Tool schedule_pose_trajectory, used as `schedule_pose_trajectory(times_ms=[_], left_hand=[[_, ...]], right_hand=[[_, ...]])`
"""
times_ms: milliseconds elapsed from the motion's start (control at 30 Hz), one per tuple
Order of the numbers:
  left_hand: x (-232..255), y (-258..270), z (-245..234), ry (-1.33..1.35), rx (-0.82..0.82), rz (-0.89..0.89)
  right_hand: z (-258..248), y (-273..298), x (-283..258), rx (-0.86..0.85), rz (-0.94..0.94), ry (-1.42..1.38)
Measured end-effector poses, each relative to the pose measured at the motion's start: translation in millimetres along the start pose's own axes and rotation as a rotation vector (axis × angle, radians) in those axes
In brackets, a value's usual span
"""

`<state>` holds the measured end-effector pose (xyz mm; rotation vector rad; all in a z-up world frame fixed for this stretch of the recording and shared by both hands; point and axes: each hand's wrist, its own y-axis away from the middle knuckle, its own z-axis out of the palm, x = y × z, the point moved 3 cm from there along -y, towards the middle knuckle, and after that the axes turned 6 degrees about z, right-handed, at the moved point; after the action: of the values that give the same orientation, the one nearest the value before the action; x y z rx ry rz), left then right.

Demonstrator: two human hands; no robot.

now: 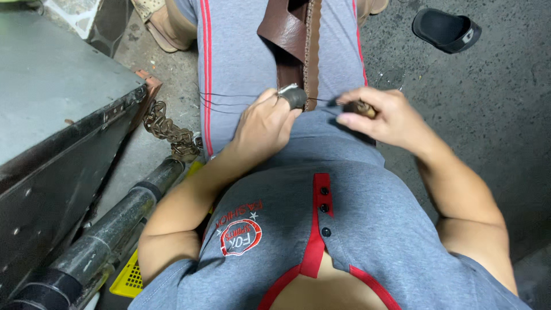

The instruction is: The person sits on a low stool and sews a brown leather sandal resting on their lap. They use a stitching awl to pierce the leather and pull a dark thread through the holes to stitch the sole to the upper. The person finishes the stitching and places the sandal on the floor.

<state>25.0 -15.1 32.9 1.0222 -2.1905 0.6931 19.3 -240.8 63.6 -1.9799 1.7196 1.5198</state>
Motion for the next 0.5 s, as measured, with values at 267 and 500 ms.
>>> schedule_pose_trajectory(times_ms=[267,500], left_hand=[[-22.5,5.7,16.7,0.869,0.015,-0.398],[-11.8,17.2,22.6,1.2,-0.191,-0.545]], right_hand=[[44.5,-11.1,23.1,0.336,-0.012,-0.577],[41.1,-7.1,-3.4,0.298,-0.21,-0.454]])
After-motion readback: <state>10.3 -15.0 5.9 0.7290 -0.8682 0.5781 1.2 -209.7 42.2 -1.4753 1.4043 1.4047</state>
